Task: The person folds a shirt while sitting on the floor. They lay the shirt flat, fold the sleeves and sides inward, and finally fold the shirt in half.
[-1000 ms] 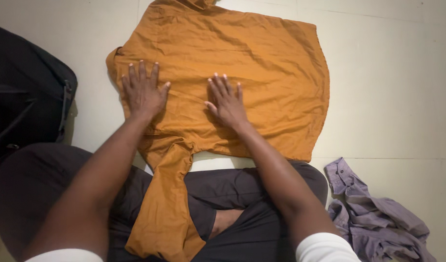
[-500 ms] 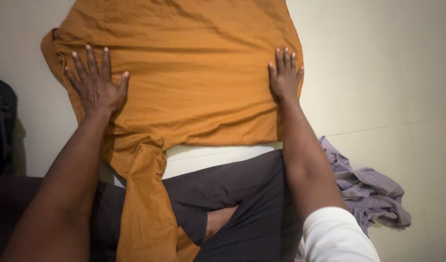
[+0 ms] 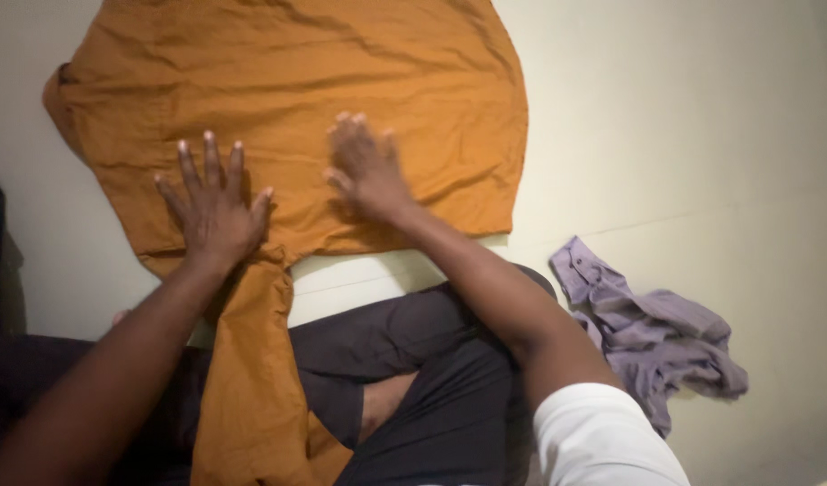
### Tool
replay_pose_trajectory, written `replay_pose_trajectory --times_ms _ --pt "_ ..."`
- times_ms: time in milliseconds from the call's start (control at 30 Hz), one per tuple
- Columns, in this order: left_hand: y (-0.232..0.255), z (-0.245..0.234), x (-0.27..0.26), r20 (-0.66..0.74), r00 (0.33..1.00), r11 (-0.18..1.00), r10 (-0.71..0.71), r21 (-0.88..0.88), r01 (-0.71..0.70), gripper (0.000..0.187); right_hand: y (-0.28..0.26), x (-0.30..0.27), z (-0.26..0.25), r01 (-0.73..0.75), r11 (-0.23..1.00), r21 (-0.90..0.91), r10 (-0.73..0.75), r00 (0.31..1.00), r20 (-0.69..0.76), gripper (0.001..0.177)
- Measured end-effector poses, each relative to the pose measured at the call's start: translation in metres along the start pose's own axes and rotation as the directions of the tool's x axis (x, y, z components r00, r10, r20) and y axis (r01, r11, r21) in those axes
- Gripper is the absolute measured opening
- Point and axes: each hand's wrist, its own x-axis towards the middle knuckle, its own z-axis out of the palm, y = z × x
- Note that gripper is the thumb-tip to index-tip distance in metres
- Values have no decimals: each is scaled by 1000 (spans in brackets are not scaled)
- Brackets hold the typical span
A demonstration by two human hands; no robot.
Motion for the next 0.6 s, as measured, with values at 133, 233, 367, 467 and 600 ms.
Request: replay_pose_trajectory --times_ms 133,233,367,467,600 --pt "-3 14 -13 2 999 998 -32 -55 32 91 -4 -40 -21 27 998 -56 -14 977 210 74" --pt "-8 23 -14 10 998 996 -54 -69 55 93 71 -64 -34 -61 992 -107 73 991 116 73" --pt "-7 21 -12 -16 999 996 -36 -88 34 92 184 -98 -53 -505 859 -89 510 858 60 68" --pt "-4 19 -16 -3 998 995 -56 -80 55 92 223 -106 -36 -506 859 82 507 816 -277 62" --pt "-4 19 -13 1 999 997 -36 -62 36 90 232 -121 -27 -602 789 122 604 723 -337 50"
